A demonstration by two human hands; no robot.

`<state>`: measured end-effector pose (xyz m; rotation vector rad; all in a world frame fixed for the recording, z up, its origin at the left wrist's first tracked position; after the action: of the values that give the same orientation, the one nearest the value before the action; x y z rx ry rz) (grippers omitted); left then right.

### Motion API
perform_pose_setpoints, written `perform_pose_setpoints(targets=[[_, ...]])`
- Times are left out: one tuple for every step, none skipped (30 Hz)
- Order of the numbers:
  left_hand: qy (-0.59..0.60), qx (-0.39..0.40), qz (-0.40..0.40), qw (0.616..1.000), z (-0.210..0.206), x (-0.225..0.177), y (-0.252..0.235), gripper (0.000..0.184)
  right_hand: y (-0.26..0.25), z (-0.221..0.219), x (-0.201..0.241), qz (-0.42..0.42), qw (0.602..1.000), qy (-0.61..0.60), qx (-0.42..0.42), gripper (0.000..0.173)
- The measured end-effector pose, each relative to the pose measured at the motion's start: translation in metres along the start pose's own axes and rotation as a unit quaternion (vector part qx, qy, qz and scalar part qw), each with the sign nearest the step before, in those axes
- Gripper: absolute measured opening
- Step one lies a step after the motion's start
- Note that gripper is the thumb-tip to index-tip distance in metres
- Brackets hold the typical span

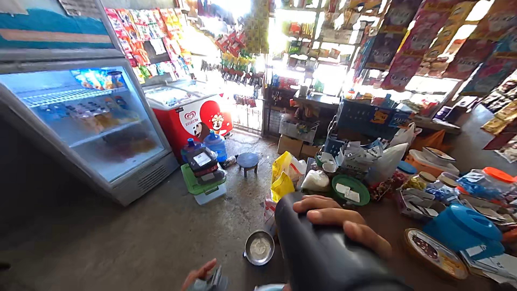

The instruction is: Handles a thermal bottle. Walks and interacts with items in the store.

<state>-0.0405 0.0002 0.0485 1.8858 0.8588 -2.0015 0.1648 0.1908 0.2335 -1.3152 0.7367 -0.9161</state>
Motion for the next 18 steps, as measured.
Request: perform_pose_setpoints(targets=[[-0.002, 0.004, -0.038, 0.999, -0.002, -0.019, -0.004, 0.072, 0.014, -0.007, -0.002, -0.051, 0.998, -0.044, -0.001, 0.065], [-0.001, 0.007, -0.079, 0.997, -0.005, -0.037, -0.009, 0.067, 0.029, -0.014, -0.003, -0.114, 0.989, -0.093, 0.001, 0.057], [0.003, 0.011, -0.125, 0.992, -0.009, -0.054, -0.015, 0.066, 0.043, -0.022, -0.003, -0.182, 0.974, -0.133, 0.005, 0.05], [0.01, 0.015, -0.169, 0.985, -0.013, -0.069, -0.021, 0.067, 0.058, -0.029, -0.003, -0.235, 0.959, -0.159, 0.007, 0.057], [0.017, 0.017, -0.203, 0.979, -0.018, -0.084, -0.028, 0.068, 0.074, -0.037, -0.004, -0.267, 0.949, -0.166, 0.016, 0.073], [0.021, 0.017, -0.226, 0.974, -0.025, -0.097, -0.033, 0.07, 0.089, -0.043, -0.003, -0.284, 0.946, -0.156, 0.029, 0.086], [0.023, 0.013, -0.239, 0.971, -0.031, -0.106, -0.038, 0.071, 0.1, -0.048, -0.001, -0.292, 0.947, -0.13, 0.044, 0.093], [0.019, 0.009, -0.247, 0.969, -0.037, -0.113, -0.042, 0.072, 0.107, -0.052, 0.0, -0.299, 0.946, -0.108, 0.056, 0.095], [0.013, 0.006, -0.251, 0.968, -0.043, -0.117, -0.046, 0.072, 0.113, -0.055, 0.001, -0.307, 0.945, -0.095, 0.062, 0.094], [0.004, 0.004, -0.252, 0.968, -0.048, -0.119, -0.049, 0.073, 0.116, -0.056, 0.002, -0.314, 0.943, -0.086, 0.069, 0.094], [-0.008, 0.001, -0.252, 0.968, -0.053, -0.12, -0.051, 0.073, 0.119, -0.057, 0.002, -0.318, 0.942, -0.079, 0.072, 0.093], [-0.021, 0.001, -0.253, 0.967, -0.058, -0.119, -0.053, 0.074, 0.122, -0.056, 0.001, -0.319, 0.942, -0.07, 0.076, 0.093], [-0.032, 0.004, -0.253, 0.967, -0.063, -0.117, -0.054, 0.075, 0.124, -0.056, 0.001, -0.316, 0.943, -0.063, 0.077, 0.092], [-0.045, 0.007, -0.252, 0.967, -0.067, -0.115, -0.055, 0.076, 0.125, -0.055, 0.002, -0.315, 0.944, -0.057, 0.08, 0.092], [-0.062, 0.01, -0.252, 0.966, -0.071, -0.113, -0.055, 0.076, 0.126, -0.053, 0.002, -0.313, 0.945, -0.048, 0.083, 0.091], [-0.079, 0.01, -0.252, 0.964, -0.073, -0.111, -0.055, 0.077, 0.128, -0.053, 0.003, -0.314, 0.945, -0.037, 0.087, 0.09], [-0.102, 0.007, -0.252, 0.962, -0.074, -0.11, -0.055, 0.077, 0.13, -0.052, 0.003, -0.315, 0.945, -0.025, 0.088, 0.089], [-0.133, 0.002, -0.251, 0.959, -0.074, -0.11, -0.056, 0.078, 0.132, -0.051, 0.003, -0.318, 0.944, -0.014, 0.089, 0.087]])
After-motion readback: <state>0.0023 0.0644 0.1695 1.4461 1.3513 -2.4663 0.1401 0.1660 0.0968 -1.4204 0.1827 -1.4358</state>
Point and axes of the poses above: each hand's wrist, its own y-axis away from the middle knuckle, its own z-axis out of the back of the hand, x = y × z, the point moved 3 cm from there along -y, towards the middle knuckle, and after that the axes turned 2 degrees about z, right-handed, at the moved point
